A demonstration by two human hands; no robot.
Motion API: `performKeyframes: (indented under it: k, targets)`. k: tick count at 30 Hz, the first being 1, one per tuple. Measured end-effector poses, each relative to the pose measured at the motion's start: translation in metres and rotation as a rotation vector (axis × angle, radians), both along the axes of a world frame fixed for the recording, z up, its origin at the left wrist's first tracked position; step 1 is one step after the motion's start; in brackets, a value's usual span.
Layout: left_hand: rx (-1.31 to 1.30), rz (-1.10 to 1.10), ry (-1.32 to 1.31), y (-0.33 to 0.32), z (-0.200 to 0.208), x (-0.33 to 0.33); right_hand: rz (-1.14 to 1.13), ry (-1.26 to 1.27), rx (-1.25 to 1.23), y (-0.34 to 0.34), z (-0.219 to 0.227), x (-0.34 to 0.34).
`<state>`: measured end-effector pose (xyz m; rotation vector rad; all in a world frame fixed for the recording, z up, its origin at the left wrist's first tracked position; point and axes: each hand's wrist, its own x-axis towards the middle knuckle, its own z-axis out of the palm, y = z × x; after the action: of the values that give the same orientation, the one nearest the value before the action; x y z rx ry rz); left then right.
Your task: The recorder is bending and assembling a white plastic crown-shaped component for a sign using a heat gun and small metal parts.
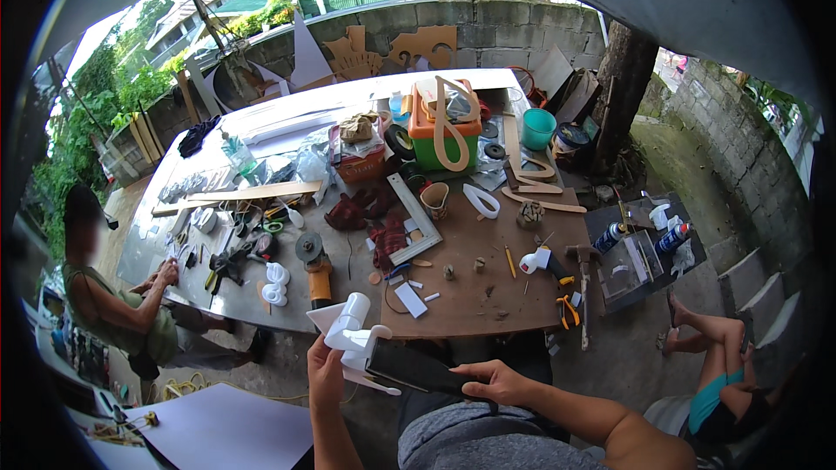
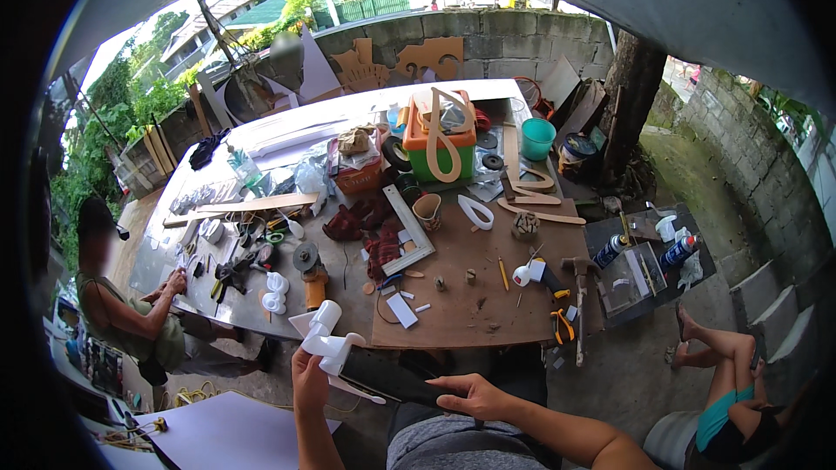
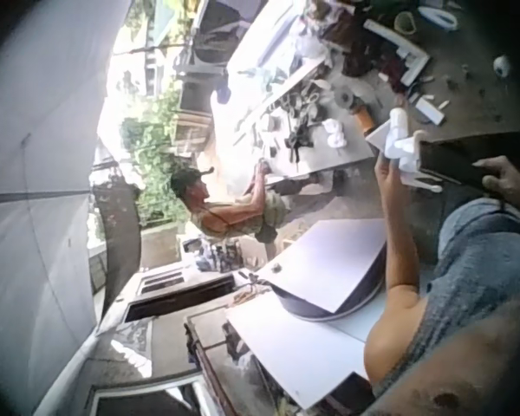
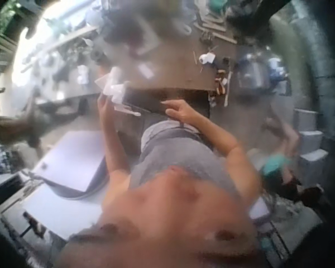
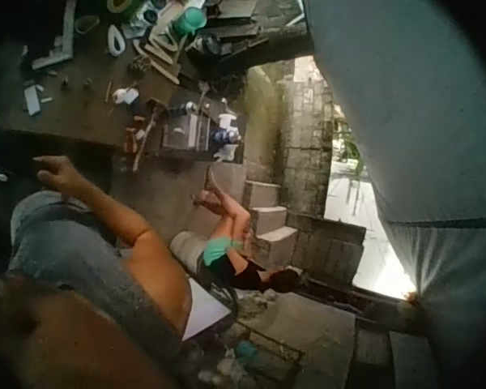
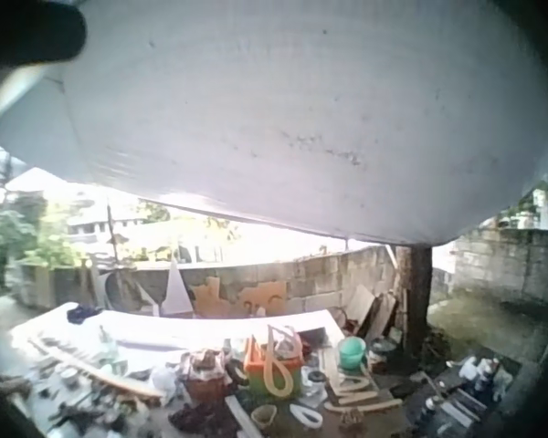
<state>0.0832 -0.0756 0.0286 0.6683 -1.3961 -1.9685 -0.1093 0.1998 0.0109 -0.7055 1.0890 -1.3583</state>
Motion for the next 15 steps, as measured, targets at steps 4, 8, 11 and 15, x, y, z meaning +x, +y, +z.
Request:
performKeyframes:
  k: [4, 8, 11, 15]
  targets:
    - [0.017, -0.018, 0.025, 0.0, -0.002, 0.001, 0.012, 0.041, 0.024, 0.001, 0.001, -0.001]
    - [0.035, 0.0, 0.045, 0.001, -0.003, -0.003, 0.008, 0.049, 0.016, 0.003, -0.001, -0.001]
    - [0.035, 0.044, 0.011, -0.003, -0.006, -0.001, -0.065, 0.24, -0.108, -0.003, -0.011, 0.003]
    - [0.033, 0.129, 0.079, -0.009, -0.023, 0.012, -0.035, 0.207, -0.079, -0.008, -0.013, 0.004]
